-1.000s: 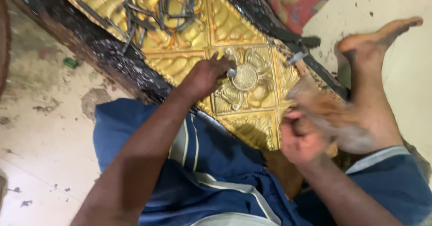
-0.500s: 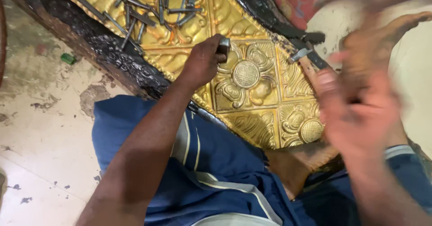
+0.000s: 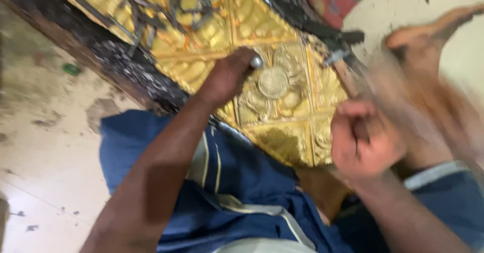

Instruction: The person uses a hammer and chisel to emboss a decorative pattern on a gold-colored metal panel. They repeatedly strike the chisel to refine the texture of a central circular motif.

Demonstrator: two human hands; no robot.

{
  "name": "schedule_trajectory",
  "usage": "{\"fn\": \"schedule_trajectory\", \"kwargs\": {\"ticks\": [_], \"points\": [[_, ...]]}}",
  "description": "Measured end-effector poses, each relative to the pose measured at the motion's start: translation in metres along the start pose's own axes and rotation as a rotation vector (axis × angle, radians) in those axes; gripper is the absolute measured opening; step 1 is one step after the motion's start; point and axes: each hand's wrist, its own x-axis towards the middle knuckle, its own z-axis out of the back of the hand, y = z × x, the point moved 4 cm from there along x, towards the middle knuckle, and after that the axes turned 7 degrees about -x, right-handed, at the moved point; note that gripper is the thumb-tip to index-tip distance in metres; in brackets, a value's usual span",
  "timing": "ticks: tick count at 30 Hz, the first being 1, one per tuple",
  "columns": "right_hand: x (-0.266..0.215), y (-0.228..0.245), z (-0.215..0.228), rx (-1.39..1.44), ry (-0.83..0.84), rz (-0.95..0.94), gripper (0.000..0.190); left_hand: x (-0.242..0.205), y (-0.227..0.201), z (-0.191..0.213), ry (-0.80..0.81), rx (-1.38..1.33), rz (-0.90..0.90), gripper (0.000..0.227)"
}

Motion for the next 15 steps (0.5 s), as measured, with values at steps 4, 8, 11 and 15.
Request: {"fn": "schedule_trajectory", "kwargs": {"ticks": [4,8,11,15], "points": [[-0.002,-0.041,-0.042,-0.275,0.454,0.186,0.021,0.001,-0.006,0.001,0.088,0.001,0.253,0.03],[-0.009,-0.102,-0.051,0.593,0.318,-0.511,0.014,0.003,-0.009,0.0,0.051,0.11,0.033,0.029],[-0.012,-0.095,-0.057,0.173,0.419,-0.108,0.019,0.006,-0.012,0.0,0.092,0.141,-0.019,0.041],[-0.013,-0.09,-0.052,-0.298,0.467,0.221,0.024,0.014,-0.029,-0.001,0.146,0.166,0.033,0.041]]}}
